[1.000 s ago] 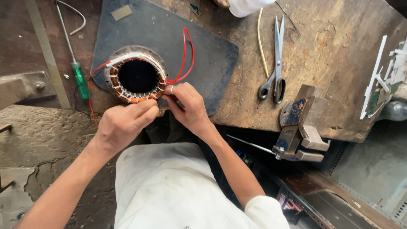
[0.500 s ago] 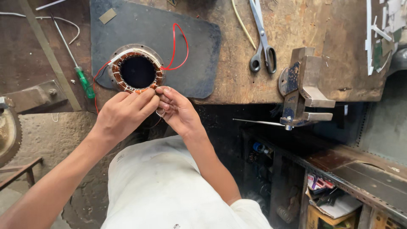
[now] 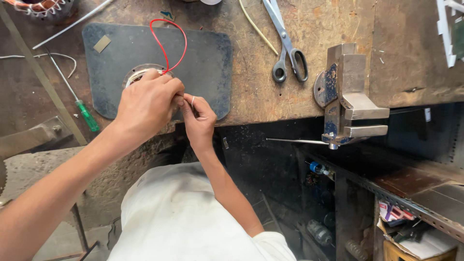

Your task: The person ties white string around the copper windings of a motor stator to secure them. They repeatedly wrap and knot the string, then use scissors to trim the excess. The work is performed on a cluttered workbench with tools visible.

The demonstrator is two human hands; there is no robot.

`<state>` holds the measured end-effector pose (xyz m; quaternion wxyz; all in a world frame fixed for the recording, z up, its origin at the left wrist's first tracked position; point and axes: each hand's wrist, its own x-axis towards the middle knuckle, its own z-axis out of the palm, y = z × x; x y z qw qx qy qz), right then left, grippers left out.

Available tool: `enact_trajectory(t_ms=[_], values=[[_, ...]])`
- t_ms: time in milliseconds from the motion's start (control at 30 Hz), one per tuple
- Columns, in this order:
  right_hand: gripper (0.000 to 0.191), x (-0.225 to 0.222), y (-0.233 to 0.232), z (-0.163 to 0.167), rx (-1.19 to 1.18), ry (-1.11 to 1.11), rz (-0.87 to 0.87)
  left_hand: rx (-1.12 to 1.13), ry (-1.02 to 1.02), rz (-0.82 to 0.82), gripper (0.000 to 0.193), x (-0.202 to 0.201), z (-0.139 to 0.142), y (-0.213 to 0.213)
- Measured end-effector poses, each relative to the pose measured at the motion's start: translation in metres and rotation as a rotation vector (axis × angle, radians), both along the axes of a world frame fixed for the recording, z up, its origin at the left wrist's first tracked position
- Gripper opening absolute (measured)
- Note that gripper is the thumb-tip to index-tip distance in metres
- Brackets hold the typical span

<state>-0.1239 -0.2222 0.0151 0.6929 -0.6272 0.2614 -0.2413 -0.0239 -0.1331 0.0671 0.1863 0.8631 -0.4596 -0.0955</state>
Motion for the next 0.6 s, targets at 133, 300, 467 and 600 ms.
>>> enact_trajectory(t_ms=[133, 300, 467, 600], values=[[0.019, -0.001, -0.019, -0.012, 0.546, -0.059, 0.032, -0.087, 0.020, -0.134, 0.032, 0.021, 0.005, -0.014], [0.016, -0.006, -0.030, -0.034, 0.681, -0.063, 0.060, 0.147, 0.080, -0.121, 0.018, 0.032, -0.006, -0.033], [0.014, -0.011, -0.015, -0.050, 0.615, -0.004, -0.059, 0.229, 0.087, -0.079, 0.019, 0.029, -0.020, -0.042], [0.012, -0.012, -0.011, -0.057, 0.383, 0.138, -0.115, 0.145, 0.106, -0.073, 0.017, 0.023, -0.029, -0.038]])
